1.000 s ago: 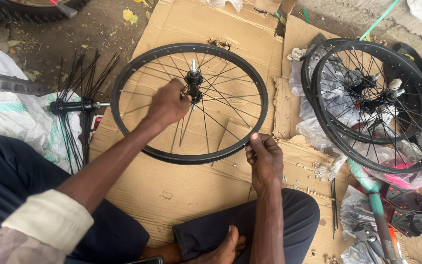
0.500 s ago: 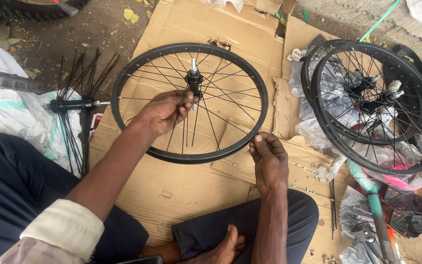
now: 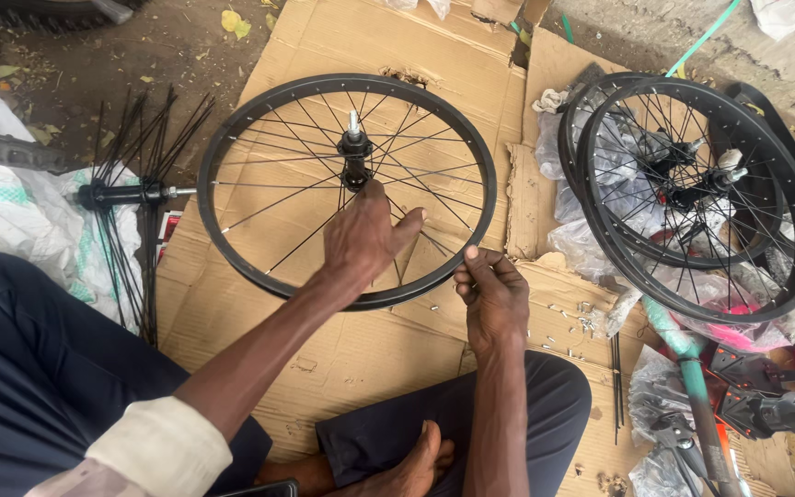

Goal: The person sits on a cardboard sheet and assembles a bicycle wheel by inserting spokes and tightening nipples. The person handles spokes, nipples, and the wheel rim, working methodically around the wheel.

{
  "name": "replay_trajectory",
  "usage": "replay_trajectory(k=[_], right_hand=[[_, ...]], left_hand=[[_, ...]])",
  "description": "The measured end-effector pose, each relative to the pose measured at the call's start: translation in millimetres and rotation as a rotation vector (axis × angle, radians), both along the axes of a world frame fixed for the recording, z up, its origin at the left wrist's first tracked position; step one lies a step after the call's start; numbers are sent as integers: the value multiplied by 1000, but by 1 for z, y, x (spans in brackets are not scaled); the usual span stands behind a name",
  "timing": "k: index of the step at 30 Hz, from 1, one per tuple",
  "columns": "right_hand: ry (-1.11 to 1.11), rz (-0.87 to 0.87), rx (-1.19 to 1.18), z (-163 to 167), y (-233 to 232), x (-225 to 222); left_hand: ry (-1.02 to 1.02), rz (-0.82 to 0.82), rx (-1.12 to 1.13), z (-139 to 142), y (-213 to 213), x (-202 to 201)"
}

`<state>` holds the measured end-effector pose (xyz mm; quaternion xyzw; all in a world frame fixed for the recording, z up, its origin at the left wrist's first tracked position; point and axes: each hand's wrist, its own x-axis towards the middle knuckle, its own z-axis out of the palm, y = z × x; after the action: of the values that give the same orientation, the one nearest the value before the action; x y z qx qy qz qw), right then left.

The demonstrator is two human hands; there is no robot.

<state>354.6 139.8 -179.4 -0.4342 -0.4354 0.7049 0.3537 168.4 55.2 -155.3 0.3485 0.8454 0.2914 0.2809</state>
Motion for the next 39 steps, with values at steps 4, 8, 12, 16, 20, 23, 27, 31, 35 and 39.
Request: replay_trajectory(k=[4, 8, 12, 16, 20, 23, 27, 31, 35, 39], right_hand=[[4, -98, 6, -2, 6, -2], [86, -161, -36, -6, 18, -10], [145, -200, -36, -14, 24, -14], [273, -206, -98, -20, 28, -13], [248, -181, -74, -16, 24, -9], [221, -207, -46, -8, 15, -5], [131, -108, 58, 0, 1, 3], [-88, -119, 236, 1, -7, 2], [-142, -106, 366, 2, -10, -6], [-189, -49, 454, 5, -14, -6]], left_hand=[[505, -27, 193, -8, 8, 14], [544, -319, 543, -20, 18, 16], [271, -764, 329, -19, 21, 13], [-22, -674, 304, -7, 35, 10], [-460, -565, 185, 1, 46, -1], [-497, -522, 205, 3, 48, -7], [-419, -607, 283, 3, 50, -10], [-536, -601, 228, 3, 51, -11], [-506, -602, 224, 4, 51, -12], [-567, -615, 223, 6, 50, -14]])
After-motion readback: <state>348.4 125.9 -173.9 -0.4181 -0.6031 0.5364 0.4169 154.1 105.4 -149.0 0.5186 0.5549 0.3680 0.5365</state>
